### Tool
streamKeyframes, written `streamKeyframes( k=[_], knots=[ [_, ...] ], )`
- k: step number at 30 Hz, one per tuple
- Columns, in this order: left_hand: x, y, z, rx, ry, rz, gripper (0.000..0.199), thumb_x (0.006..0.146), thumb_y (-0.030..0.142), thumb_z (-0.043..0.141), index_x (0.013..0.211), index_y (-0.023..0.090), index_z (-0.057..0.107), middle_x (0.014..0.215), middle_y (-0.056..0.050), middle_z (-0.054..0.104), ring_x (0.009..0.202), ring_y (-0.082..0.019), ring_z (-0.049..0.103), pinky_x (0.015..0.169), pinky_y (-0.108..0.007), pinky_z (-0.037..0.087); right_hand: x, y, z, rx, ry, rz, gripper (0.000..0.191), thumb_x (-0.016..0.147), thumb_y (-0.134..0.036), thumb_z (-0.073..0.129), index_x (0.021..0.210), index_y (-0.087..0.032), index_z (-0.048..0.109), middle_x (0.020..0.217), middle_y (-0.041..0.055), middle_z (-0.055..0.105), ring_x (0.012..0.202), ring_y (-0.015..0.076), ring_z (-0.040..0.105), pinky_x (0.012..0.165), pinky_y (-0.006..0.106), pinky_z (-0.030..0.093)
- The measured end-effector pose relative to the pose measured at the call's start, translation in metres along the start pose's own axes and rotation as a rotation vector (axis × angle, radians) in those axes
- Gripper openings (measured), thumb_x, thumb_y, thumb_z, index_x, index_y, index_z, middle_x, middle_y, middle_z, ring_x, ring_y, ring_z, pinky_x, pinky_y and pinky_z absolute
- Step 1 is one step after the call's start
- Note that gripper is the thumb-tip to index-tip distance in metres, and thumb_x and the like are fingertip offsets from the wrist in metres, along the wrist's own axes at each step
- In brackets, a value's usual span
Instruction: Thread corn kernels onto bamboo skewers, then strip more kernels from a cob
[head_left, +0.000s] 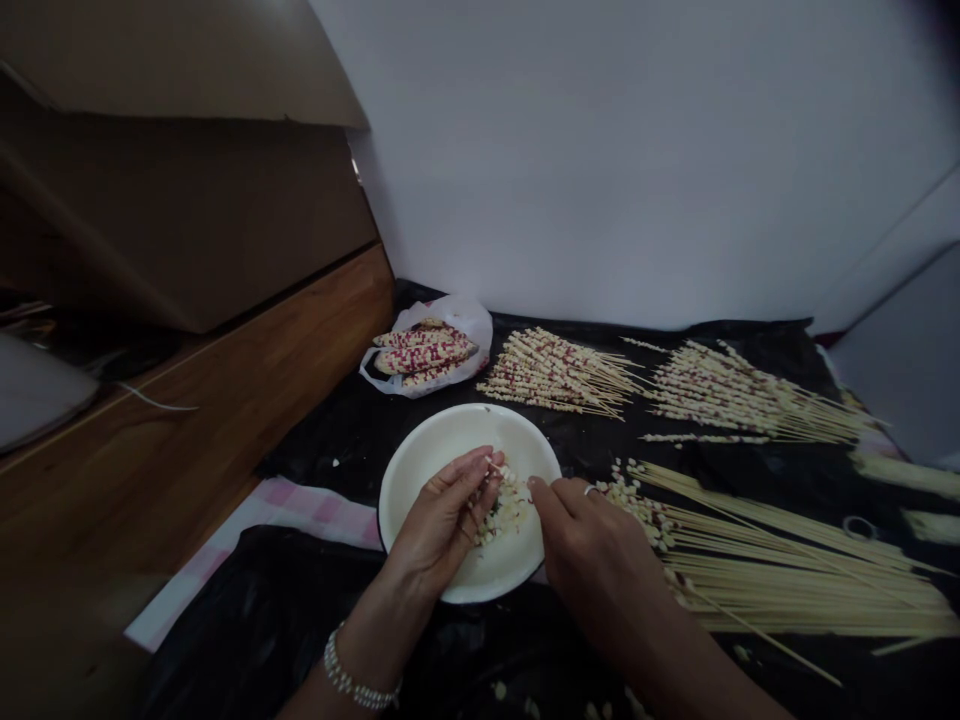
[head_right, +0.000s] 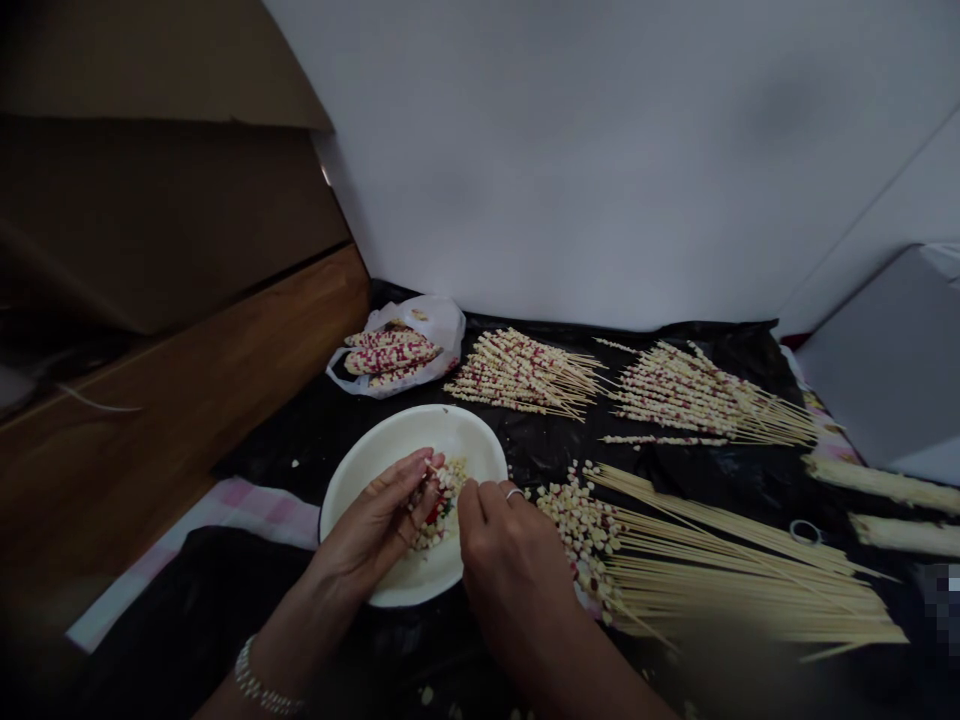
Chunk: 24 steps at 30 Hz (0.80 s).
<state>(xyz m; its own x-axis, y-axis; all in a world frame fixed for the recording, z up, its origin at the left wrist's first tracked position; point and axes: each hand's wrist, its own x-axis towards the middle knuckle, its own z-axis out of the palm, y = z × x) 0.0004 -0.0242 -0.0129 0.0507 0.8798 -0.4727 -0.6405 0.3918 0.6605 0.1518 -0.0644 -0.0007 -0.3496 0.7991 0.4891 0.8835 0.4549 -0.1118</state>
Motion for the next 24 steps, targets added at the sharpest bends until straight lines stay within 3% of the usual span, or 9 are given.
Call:
streamKeyframes(
  k=[8,15,24],
  knots=[
    [-0.0040,-0.0002,0.0042,0.026,0.022,-0.012,0.015,0.079,0.002,0.062,0.087,0.011,0.071,0.084,-0.007,0.073,0.066,-0.008,0.066,0.067,-0.014,0.057,0.0004,-0.0023,-0.0036,-0.005,-0.024,0.007,0.022,0.069,0.001,0.051,0.080,-0.017,0.058,0.070,0.0030,0.059,0.061,0.0180,0.055,0.055,0.028,0.036],
    [-0.0013,-0.0050,0.0008,-0.032,-0.031,-0.076,0.014,0.079,0.010,0.065,0.092,0.011,0.071,0.095,-0.008,0.072,0.078,-0.011,0.068,0.073,-0.018,0.057,0.0008,-0.0016,-0.0016,0.029,0.017,0.004,0.021,0.069,0.000,0.050,0.078,-0.017,0.057,0.069,0.0027,0.058,0.060,0.0187,0.053,0.054,0.029,0.035],
    [-0.0044,-0.0066,0.0027,0.031,-0.051,-0.002,0.013,0.073,0.012,0.072,0.086,0.010,0.073,0.090,-0.007,0.072,0.078,-0.010,0.066,0.077,-0.017,0.055,-0.0010,-0.0050,-0.0013,0.027,-0.007,0.025,0.019,0.072,-0.001,0.048,0.078,-0.017,0.056,0.069,0.0038,0.058,0.059,0.0181,0.053,0.054,0.029,0.035]
  ],
)
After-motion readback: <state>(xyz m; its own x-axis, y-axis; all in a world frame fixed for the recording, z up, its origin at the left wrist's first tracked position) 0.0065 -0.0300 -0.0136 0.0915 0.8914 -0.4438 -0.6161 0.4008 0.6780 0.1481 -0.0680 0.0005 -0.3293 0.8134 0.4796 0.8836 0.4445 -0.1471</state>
